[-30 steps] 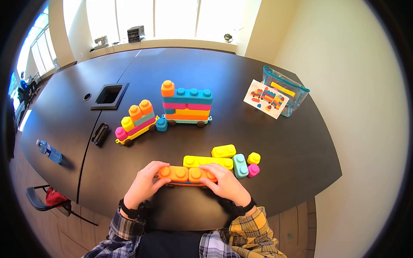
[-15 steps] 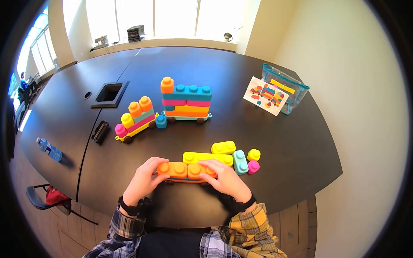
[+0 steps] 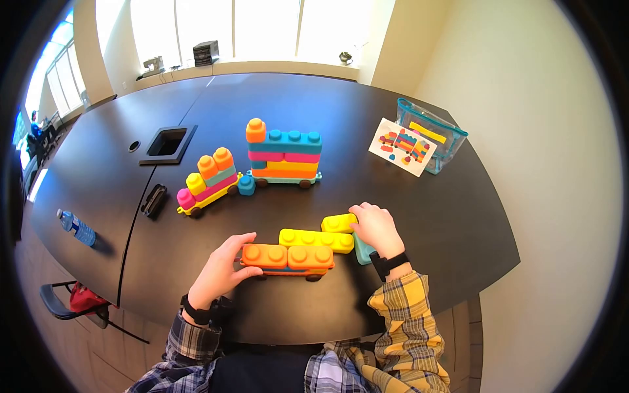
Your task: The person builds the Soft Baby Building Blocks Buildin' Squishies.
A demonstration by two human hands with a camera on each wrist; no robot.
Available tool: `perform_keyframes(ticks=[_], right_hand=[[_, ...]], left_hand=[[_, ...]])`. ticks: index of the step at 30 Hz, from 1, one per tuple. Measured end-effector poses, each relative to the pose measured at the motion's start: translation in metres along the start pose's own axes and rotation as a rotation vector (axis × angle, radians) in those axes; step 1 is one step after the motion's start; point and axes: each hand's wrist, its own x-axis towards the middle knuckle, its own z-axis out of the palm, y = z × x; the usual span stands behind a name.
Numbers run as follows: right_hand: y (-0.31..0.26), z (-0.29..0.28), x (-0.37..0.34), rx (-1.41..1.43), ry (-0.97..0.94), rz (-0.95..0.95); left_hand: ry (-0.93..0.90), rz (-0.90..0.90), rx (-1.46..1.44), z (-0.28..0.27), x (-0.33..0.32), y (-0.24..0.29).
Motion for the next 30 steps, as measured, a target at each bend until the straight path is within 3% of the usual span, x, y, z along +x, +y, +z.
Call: perform_keyframes(ticks=[8,12,18,20,24,30], right_hand=[[0.004,0.009,0.012,-0.045,-0.108,0.06],[-0.001,0.002,0.006,-0.004,-0.028,-0.002],[-0.038,-0.016,-0.003,0.428,0.21,0.005],[-0.064,-0.015,-0.01,0.871,0.201,-0.098],[-0.111,-0.015,-0.025,0.948,0.12,-0.263],[-0.131,-0.007,-0.028,0.955,-0.009,-0.253]], left_hand=[[0.0,-0.088,0.035,0.001,-0.001,-0.008],[0.023,-0.087,0.046,0.003,-0.001,-0.009],[0.032,-0.094,0.036,0.005,-0.003,-0.011],[0.034,-0.097,0.029,0.005,-0.002,-0.011],[0.022,-0.116,0.024,0.005,-0.002,-0.012],[0.003,-0.134,0.023,0.004,-0.003,-0.015]])
